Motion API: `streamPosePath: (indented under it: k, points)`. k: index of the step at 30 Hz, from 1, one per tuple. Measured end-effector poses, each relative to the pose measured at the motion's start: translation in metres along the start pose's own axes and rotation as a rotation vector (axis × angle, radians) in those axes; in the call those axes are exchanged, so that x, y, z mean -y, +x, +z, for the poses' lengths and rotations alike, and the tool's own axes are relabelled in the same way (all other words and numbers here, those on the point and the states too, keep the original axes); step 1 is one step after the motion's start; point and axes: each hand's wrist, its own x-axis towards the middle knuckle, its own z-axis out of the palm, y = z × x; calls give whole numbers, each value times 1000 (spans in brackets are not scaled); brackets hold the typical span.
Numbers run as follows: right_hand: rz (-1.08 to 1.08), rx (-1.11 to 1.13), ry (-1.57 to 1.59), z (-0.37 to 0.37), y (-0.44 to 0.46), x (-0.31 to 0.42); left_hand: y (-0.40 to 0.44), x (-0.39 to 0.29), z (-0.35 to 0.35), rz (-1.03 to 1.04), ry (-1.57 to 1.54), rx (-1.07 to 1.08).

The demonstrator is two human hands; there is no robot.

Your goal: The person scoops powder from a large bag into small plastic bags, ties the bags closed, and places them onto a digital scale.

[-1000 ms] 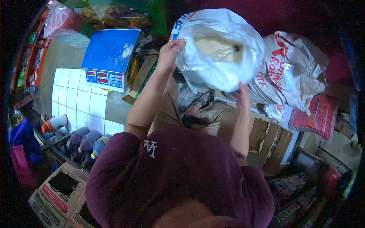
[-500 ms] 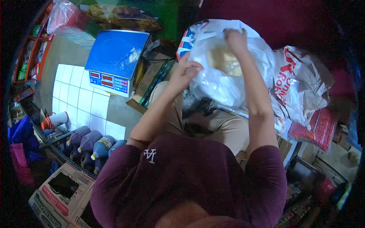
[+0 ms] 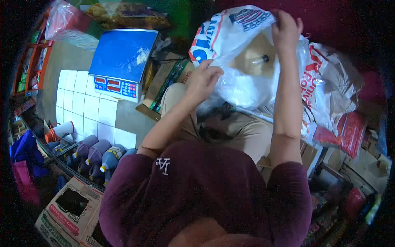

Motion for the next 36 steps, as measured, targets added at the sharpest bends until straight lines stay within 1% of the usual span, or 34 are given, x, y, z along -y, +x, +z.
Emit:
streamPosePath:
  k: [1,3,4,5,6,7,8,10,11,12,13,14,15,16,17,18,19,21,22,23,24,25,26,27,28,29,30,31,32,33,34,35,36]
  points:
    - [12,47,175,16,0,-10,6,6,0,13,0,-7]
    - [103,435,91,26,-11,-26,7,9,-6,-411,-656,30]
    - [105,596,90,25,-13,-33,11,9,-13,-694,-1014,30]
    - [96,594,93,31,-14,-36,16,10,-19,-692,-1074,-37]
    - [59,382,7,24,-15,-28,20,13,-22,-695,-1135,-101]
    - [27,171,-79,14,-16,-17,24,26,-19,-701,-1259,-150]
    - [-7,124,-30,-9,-9,7,32,23,-25,-706,-1301,-201]
    - [-165,25,139,-20,-11,27,53,14,-40,-699,-1394,-298]
    - [-272,77,204,-16,-20,34,59,27,-41,-660,-1445,-257]
    - [-313,128,197,-2,-29,39,64,38,-41,-623,-1496,-214]
    - [-353,180,191,12,-38,41,68,38,-43,-630,-1525,-183]
    - [-356,296,147,23,-44,38,69,37,-41,-630,-1527,-182]
    - [-359,295,146,33,-47,36,69,37,-40,-645,-1516,-181]
    - [-344,363,13,43,-47,36,68,37,-40,-659,-1505,-181]
    - [-329,428,-119,53,-46,36,64,37,-41,-633,-1495,-124]
    - [-301,473,-135,61,-45,37,63,30,-43,-647,-1513,-62]
    - [-307,469,-132,74,-43,37,62,23,-44,-662,-1529,1]
    - [-396,388,-262,94,-36,38,54,31,-38,-664,-1577,104]
    - [-397,386,-258,99,-33,37,51,35,-36,-671,-1611,169]
    - [-447,373,-266,103,-30,35,50,38,-30,-721,-1657,147]
    - [-498,362,-275,106,-27,32,48,41,-31,-722,-1656,145]
    - [-499,365,-274,108,-24,28,45,43,-32,-741,-1676,116]
    - [-535,370,-198,109,-19,21,44,46,-33,-758,-1698,86]
    - [-571,377,-122,109,-14,15,46,48,-38,-714,-1679,149]
    - [-573,386,-123,106,-7,11,45,55,-39,-675,-1660,172]
    - [-524,493,-64,101,3,6,44,62,-39,-636,-1639,196]
    - [-470,599,-5,97,10,1,45,63,-45,-690,-1605,162]
    - [-471,562,82,98,22,-11,45,71,-43,-615,-1577,129]
    - [-231,583,303,99,36,-22,44,78,-42,-542,-1546,94]
    - [12,590,521,91,54,-26,47,74,-51,-636,-1413,68]
    - [130,720,752,79,66,-27,50,79,-52,-654,-1340,62]
    - [133,718,754,79,67,-25,54,87,-49,-673,-1266,58]
    - [174,784,771,84,69,-26,56,96,-40,-734,-1294,-22]
